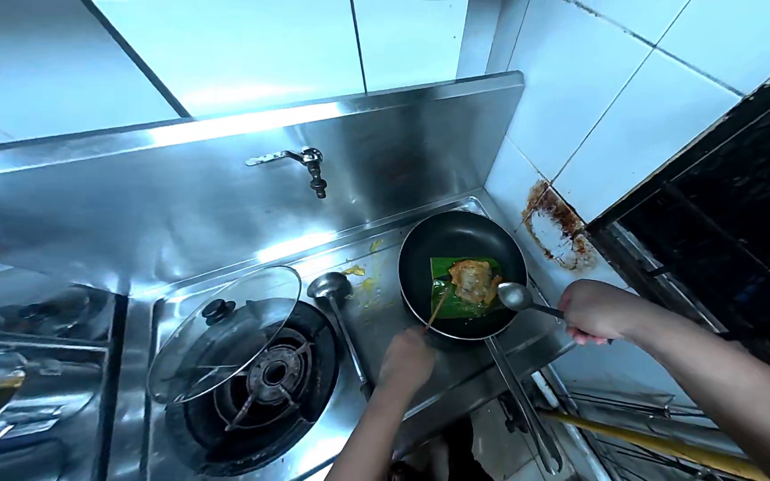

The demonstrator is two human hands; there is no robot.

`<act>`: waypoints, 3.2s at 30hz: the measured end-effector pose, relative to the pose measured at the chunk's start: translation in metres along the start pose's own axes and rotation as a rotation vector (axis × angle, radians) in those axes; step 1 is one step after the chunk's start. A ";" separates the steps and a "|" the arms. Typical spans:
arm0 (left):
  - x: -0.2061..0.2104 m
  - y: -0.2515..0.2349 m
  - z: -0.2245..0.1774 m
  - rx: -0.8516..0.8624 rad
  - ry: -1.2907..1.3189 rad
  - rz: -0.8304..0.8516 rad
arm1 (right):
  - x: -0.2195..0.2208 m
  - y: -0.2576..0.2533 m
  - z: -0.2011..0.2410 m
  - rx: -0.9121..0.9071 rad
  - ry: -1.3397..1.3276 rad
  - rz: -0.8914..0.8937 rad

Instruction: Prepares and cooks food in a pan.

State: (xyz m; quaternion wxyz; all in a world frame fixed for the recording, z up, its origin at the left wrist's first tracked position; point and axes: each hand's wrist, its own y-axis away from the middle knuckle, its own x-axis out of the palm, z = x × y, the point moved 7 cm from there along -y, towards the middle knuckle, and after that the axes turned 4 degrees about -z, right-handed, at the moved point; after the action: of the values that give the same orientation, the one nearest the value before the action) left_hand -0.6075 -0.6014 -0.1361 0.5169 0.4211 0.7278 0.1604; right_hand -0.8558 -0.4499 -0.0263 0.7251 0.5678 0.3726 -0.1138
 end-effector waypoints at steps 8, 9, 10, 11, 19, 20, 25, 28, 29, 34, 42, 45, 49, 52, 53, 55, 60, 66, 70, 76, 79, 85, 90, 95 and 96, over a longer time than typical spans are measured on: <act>0.020 -0.010 0.019 -0.026 0.295 0.043 | -0.026 -0.008 0.034 -0.040 0.239 -0.152; 0.022 -0.006 0.022 -0.038 0.304 0.047 | -0.031 -0.011 0.037 -0.044 0.278 -0.183; 0.025 -0.002 0.024 -0.053 0.316 0.051 | -0.035 -0.016 0.038 -0.049 0.310 -0.206; 0.028 0.002 0.027 -0.062 0.335 0.053 | -0.037 -0.022 0.038 -0.058 0.328 -0.220; 0.057 0.018 0.031 -0.085 0.453 0.075 | -0.042 -0.067 0.005 -0.163 0.189 -0.176; 0.058 0.016 0.030 -0.090 0.450 0.070 | -0.045 -0.068 0.002 -0.178 0.170 -0.167; 0.052 0.011 0.034 -0.096 0.414 0.018 | -0.051 -0.076 -0.011 -0.197 0.086 -0.070; 0.046 0.007 0.037 -0.091 0.397 -0.004 | -0.053 -0.078 -0.013 -0.200 0.088 -0.017; 0.043 0.005 0.037 -0.097 0.395 -0.011 | -0.057 -0.075 -0.014 -0.221 0.085 0.012; 0.039 0.002 0.038 -0.120 0.386 -0.003 | -0.044 -0.082 -0.020 -0.290 -0.006 0.052; 0.043 -0.001 0.035 -0.134 0.411 0.001 | -0.012 -0.103 -0.033 -0.317 -0.174 0.164; 0.043 -0.001 0.036 -0.126 0.437 -0.012 | 0.006 -0.109 -0.028 -0.359 -0.231 0.204; 0.034 0.005 0.035 -0.129 0.508 -0.023 | 0.013 -0.119 -0.038 -0.388 -0.402 0.270; 0.021 0.016 0.026 -0.114 0.520 -0.049 | 0.024 -0.128 -0.056 -0.385 -0.571 0.311; 0.016 0.020 0.023 -0.105 0.521 -0.067 | 0.029 -0.129 -0.060 -0.393 -0.623 0.316; 0.007 0.026 0.018 -0.081 0.535 -0.099 | 0.036 -0.130 -0.066 -0.399 -0.714 0.323; -0.002 0.020 0.007 -0.049 0.541 -0.138 | 0.049 -0.128 -0.077 -0.355 -0.904 0.324; -0.023 0.009 -0.026 0.041 0.232 -0.187 | 0.049 -0.127 -0.081 -0.351 -0.977 0.269; -0.051 0.004 -0.041 0.038 0.030 -0.174 | 0.052 -0.128 -0.087 -0.376 -1.022 0.221; -0.085 -0.005 -0.053 0.061 -0.134 -0.184 | 0.069 -0.134 -0.093 -0.382 -1.129 0.183; -0.096 -0.003 -0.059 0.092 -0.144 -0.296 | 0.071 -0.134 -0.098 -0.375 -1.158 0.158; -0.044 -0.001 -0.059 0.019 -0.063 -0.131 | 0.044 -0.121 -0.090 -0.330 -1.070 -0.046; 0.019 -0.028 -0.104 0.114 0.349 -0.056 | -0.001 -0.084 -0.056 -0.317 -0.454 -0.400; 0.041 -0.071 -0.114 -0.005 0.876 -0.002 | 0.022 -0.044 -0.005 -0.320 0.080 -0.590; 0.043 -0.076 -0.112 -0.032 0.982 0.009 | 0.029 -0.042 0.000 -0.326 0.095 -0.632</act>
State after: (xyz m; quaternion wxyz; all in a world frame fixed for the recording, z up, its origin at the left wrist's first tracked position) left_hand -0.7460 -0.5908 -0.1668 0.1183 0.2908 0.8812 0.3534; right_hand -0.8603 -0.4565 -0.0762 0.7171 0.3060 0.5764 -0.2446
